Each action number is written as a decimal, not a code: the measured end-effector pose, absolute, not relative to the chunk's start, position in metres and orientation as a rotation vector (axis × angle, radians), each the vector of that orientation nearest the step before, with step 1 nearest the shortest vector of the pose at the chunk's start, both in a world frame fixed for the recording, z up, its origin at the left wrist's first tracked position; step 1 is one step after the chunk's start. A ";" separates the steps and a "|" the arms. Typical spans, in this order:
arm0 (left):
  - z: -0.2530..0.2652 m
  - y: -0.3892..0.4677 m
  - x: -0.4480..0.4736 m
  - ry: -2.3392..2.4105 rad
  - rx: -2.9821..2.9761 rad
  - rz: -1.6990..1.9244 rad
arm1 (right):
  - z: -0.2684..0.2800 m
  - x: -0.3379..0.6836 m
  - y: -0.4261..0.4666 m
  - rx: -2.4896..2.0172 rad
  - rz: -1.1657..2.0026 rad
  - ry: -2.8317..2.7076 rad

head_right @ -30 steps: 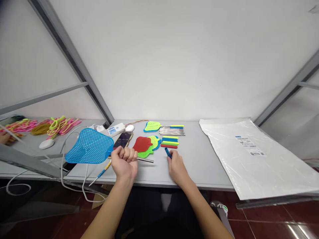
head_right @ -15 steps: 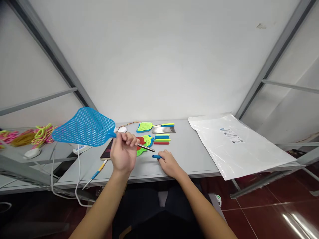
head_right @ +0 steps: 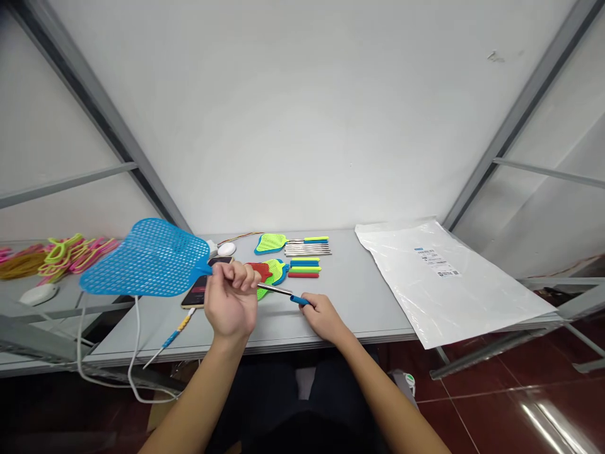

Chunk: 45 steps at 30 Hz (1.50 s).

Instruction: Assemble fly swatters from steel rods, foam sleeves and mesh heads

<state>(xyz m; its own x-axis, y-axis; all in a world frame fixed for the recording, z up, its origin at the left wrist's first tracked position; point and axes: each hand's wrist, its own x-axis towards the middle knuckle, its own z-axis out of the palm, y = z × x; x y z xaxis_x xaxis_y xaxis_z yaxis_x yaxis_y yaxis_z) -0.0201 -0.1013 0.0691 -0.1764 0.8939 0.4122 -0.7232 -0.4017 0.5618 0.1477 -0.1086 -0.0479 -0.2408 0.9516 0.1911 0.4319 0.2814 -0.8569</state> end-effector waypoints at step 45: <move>0.028 -0.047 0.019 0.514 1.062 1.232 | -0.036 0.142 -0.104 -1.268 0.939 -1.659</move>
<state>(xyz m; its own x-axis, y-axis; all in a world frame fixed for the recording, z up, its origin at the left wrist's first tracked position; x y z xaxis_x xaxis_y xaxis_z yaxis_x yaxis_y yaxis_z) 0.0191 -0.0469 0.0279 0.3049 0.9286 0.2113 -0.5029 -0.0314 0.8637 0.1416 -0.1042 -0.0357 -0.1500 0.9742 0.1687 0.3567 0.2124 -0.9098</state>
